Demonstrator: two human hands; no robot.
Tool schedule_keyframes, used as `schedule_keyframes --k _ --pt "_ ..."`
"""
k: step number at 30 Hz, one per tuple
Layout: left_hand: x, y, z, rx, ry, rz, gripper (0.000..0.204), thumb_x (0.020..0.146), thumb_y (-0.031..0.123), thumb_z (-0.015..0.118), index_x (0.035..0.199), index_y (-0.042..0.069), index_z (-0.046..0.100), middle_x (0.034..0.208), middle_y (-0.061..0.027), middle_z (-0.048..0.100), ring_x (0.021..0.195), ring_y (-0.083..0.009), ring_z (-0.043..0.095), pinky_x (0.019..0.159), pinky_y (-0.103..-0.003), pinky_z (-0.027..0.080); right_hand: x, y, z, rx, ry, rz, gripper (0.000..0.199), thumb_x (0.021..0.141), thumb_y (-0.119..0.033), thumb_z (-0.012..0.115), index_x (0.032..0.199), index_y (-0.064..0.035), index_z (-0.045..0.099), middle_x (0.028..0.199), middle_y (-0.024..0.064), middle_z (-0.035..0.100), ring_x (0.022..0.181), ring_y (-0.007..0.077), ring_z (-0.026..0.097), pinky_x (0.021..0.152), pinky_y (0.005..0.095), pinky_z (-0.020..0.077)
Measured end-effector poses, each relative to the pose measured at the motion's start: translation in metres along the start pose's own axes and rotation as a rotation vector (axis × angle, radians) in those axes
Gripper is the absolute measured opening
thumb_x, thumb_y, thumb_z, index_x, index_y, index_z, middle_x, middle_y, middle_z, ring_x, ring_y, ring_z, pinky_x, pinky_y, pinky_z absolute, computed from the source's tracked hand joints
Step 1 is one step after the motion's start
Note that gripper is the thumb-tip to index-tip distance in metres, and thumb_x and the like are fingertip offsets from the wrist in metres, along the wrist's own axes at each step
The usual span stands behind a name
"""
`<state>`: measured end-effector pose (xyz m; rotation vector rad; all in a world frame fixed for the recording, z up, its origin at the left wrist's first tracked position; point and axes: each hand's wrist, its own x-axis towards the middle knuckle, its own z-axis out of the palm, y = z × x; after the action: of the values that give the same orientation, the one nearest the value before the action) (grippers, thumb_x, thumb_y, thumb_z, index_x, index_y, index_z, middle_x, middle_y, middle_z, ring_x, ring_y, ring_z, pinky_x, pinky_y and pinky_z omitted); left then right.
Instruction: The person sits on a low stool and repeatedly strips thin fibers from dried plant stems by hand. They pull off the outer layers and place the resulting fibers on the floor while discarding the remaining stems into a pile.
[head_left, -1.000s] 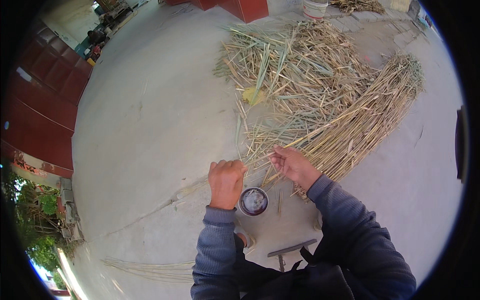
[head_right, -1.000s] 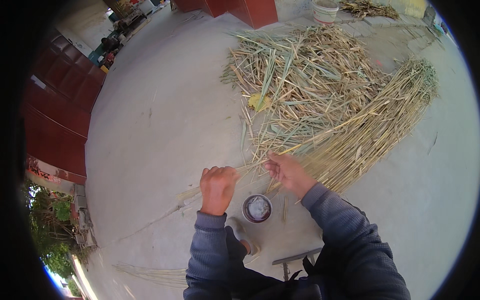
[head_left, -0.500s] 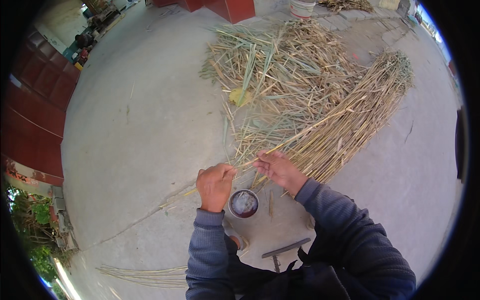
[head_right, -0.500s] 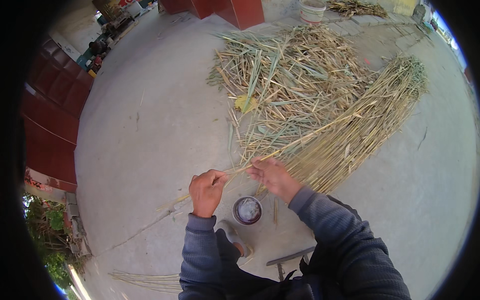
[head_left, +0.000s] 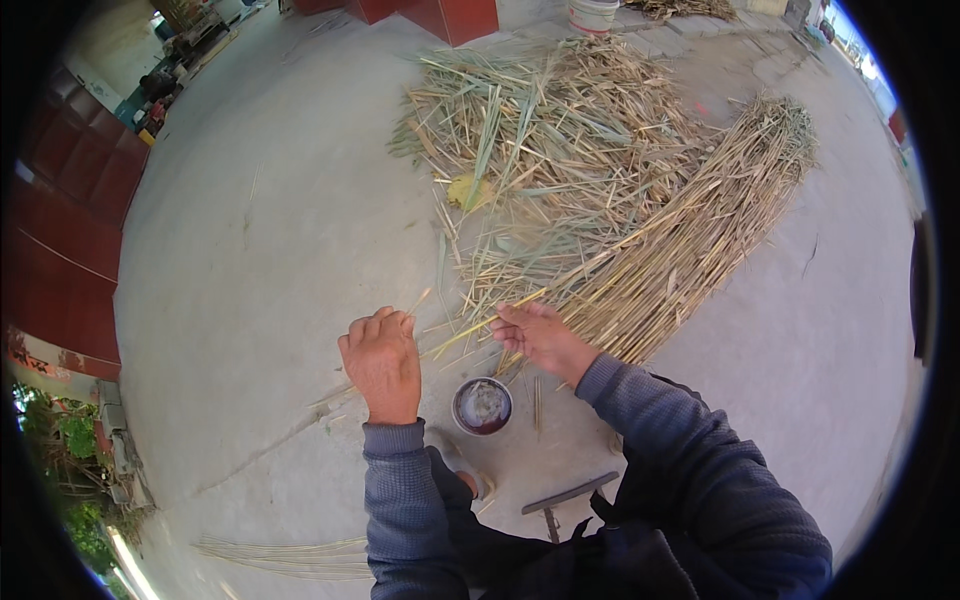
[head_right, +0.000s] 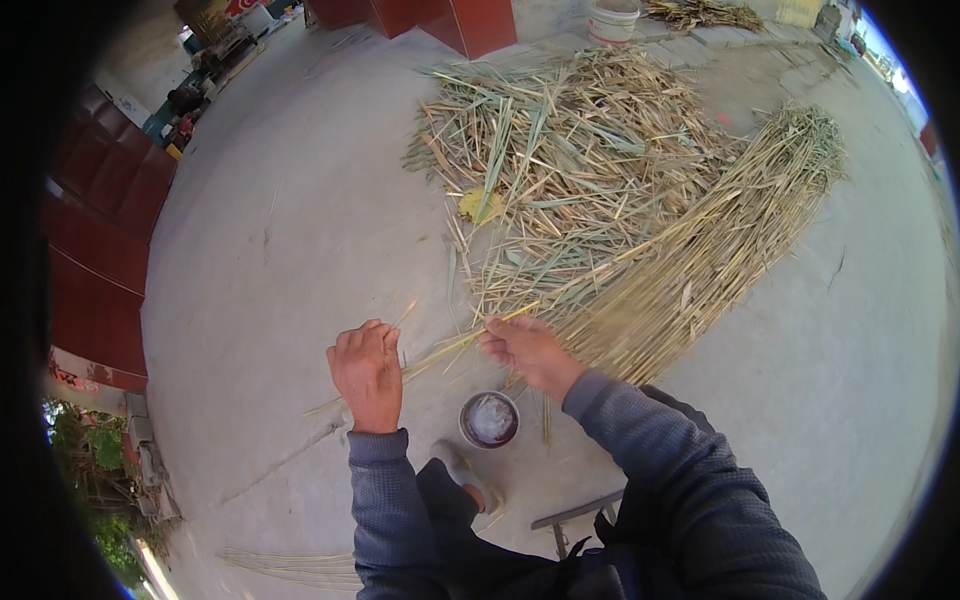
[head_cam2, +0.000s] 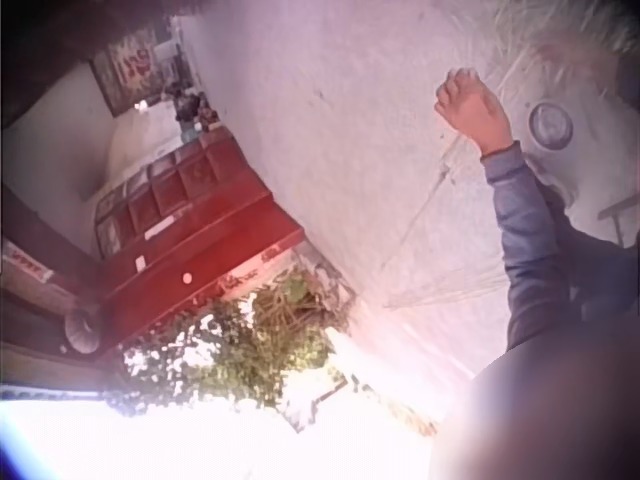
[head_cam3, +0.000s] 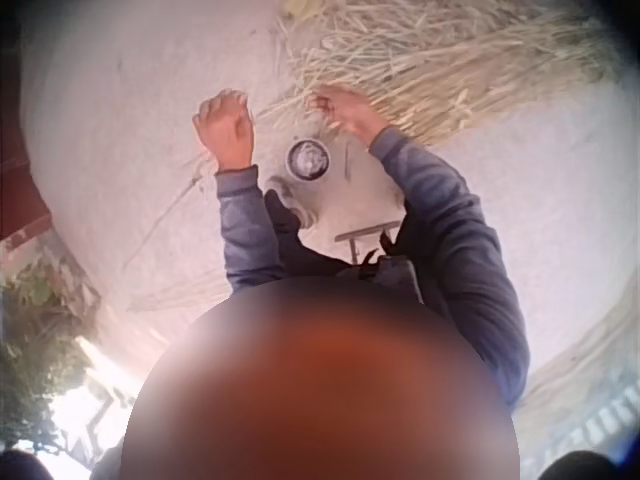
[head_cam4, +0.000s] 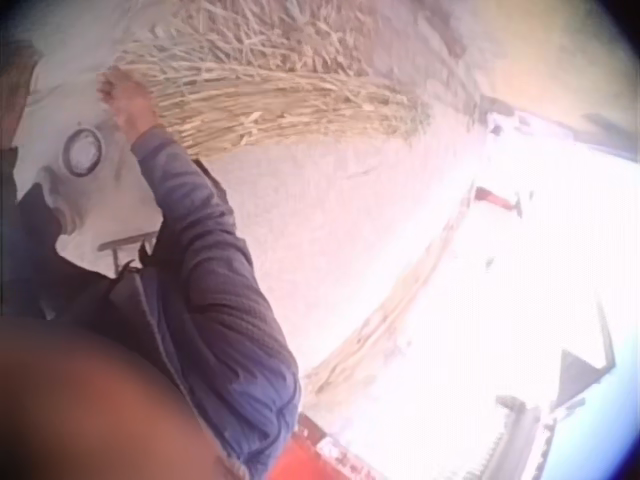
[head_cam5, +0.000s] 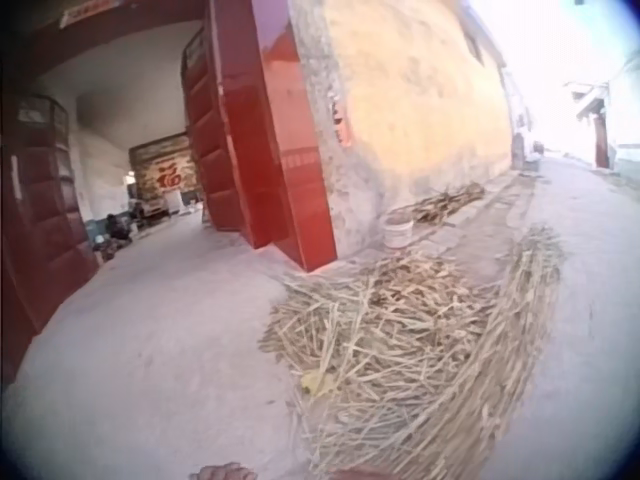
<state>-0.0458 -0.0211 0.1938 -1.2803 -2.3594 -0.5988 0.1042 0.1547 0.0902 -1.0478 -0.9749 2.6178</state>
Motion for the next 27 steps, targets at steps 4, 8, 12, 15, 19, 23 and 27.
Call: schedule_keyframes --k 4,8,12,15,19,23,27 --pt "-0.005 0.022 0.014 -0.143 -0.232 0.061 0.014 0.083 0.021 0.076 0.087 0.009 0.071 0.085 -0.005 0.071 0.083 -0.025 0.063 0.079 -0.039 0.042 0.002 0.002 0.004 -0.026 -0.064 -0.029 0.024 0.097 -0.028 0.07 0.106 -0.006 0.065 0.096 0.0071 0.072 0.083 0.0149 0.069 0.073 0.0266 0.0561" --pt "-0.003 -0.002 0.0 -0.224 -0.284 -0.085 0.014 0.083 0.022 0.076 0.078 0.01 0.069 0.072 -0.0037 0.067 0.072 -0.0233 0.062 0.075 -0.039 0.04 0.006 -0.005 -0.003 0.123 -0.036 -0.031 0.02 0.099 -0.025 0.068 0.105 -0.006 0.066 0.094 0.0061 0.072 0.082 0.0133 0.069 0.071 0.0255 0.056" --pt "0.004 -0.021 -0.014 -0.168 -0.108 -0.202 0.015 0.086 0.023 0.073 0.09 0.009 0.07 0.084 -0.0062 0.07 0.082 -0.0264 0.062 0.078 -0.04 0.04 0.009 -0.018 -0.009 0.189 0.018 -0.054 0.016 0.1 -0.022 0.067 0.103 -0.0057 0.067 0.091 0.0055 0.073 0.077 0.0114 0.069 0.065 0.0239 0.056" --pt "0.011 -0.008 -0.001 0.16 0.158 -0.029 0.019 0.089 0.021 0.07 0.101 0.006 0.07 0.094 -0.0082 0.072 0.094 -0.0285 0.062 0.083 -0.042 0.041 0.007 -0.014 -0.002 0.05 -0.025 -0.046 0.022 0.097 -0.028 0.07 0.103 -0.0066 0.067 0.093 0.0052 0.073 0.08 0.0117 0.069 0.069 0.0256 0.0555" --pt "0.009 0.021 0.019 -0.022 0.117 0.065 0.018 0.089 0.021 0.068 0.1 0.006 0.069 0.092 -0.0101 0.072 0.089 -0.028 0.063 0.08 -0.042 0.042 0.002 0.001 0.015 -0.064 -0.103 -0.007 0.027 0.095 -0.032 0.073 0.103 -0.0067 0.067 0.096 0.0063 0.073 0.081 0.0125 0.069 0.07 0.026 0.0546" --pt "0.0 0.027 0.02 -0.2 -0.244 0.093 0.017 0.082 0.024 0.077 0.083 0.009 0.07 0.076 -0.0056 0.07 0.069 -0.0245 0.064 0.074 -0.04 0.042 0.003 0.001 0.015 0.021 -0.109 -0.027 0.024 0.096 -0.029 0.072 0.101 -0.006 0.067 0.095 0.0063 0.073 0.08 0.0125 0.069 0.067 0.0254 0.0544" --pt "-0.001 -0.018 -0.008 -0.273 -0.253 -0.093 0.017 0.081 0.021 0.079 0.079 0.008 0.068 0.071 -0.0058 0.069 0.067 -0.0257 0.063 0.072 -0.036 0.042 0.012 -0.021 -0.008 0.17 0.002 -0.114 0.018 0.099 -0.025 0.068 0.099 -0.0063 0.066 0.091 0.005 0.071 0.078 0.0126 0.069 0.066 0.0252 0.0547"
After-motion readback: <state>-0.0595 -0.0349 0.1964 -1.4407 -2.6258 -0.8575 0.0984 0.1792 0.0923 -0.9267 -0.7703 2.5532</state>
